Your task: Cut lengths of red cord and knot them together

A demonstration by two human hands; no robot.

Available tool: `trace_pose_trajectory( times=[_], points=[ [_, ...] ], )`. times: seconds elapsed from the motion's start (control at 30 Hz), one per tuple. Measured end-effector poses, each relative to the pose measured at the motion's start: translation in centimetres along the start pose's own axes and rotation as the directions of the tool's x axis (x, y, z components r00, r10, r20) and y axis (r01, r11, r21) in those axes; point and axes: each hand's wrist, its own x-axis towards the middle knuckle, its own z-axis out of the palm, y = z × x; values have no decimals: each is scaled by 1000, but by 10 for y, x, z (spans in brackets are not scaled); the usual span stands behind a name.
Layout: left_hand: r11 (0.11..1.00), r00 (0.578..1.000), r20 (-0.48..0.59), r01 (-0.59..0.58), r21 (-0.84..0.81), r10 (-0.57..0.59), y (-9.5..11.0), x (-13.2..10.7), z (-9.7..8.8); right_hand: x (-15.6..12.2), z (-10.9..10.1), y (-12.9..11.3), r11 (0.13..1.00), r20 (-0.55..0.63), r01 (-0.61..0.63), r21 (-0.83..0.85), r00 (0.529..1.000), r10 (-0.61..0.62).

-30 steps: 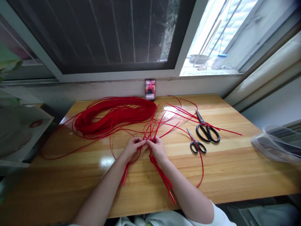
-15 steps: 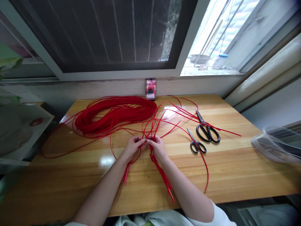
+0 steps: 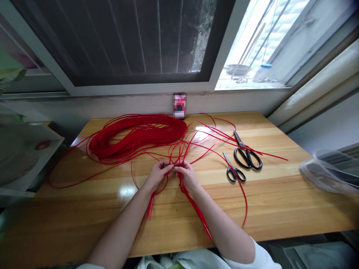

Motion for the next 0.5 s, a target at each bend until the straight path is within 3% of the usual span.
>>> trace_pose_trajectory(
  times=[0.23,0.33,0.5],
  points=[
    [1000,999,-22,-29,-13,28,-3,1,-2,-3,5,-3,997,-40,11,-73,999,-14],
    [999,997,-59,-41,34,42,-2,2,-4,-3,-1,-7,996,-111,-4,-94,994,-6],
    [996,993,-107,-47,81,55,-1,6,-8,-2,-15,-18,998,-185,-42,52,982,51]
  ],
)
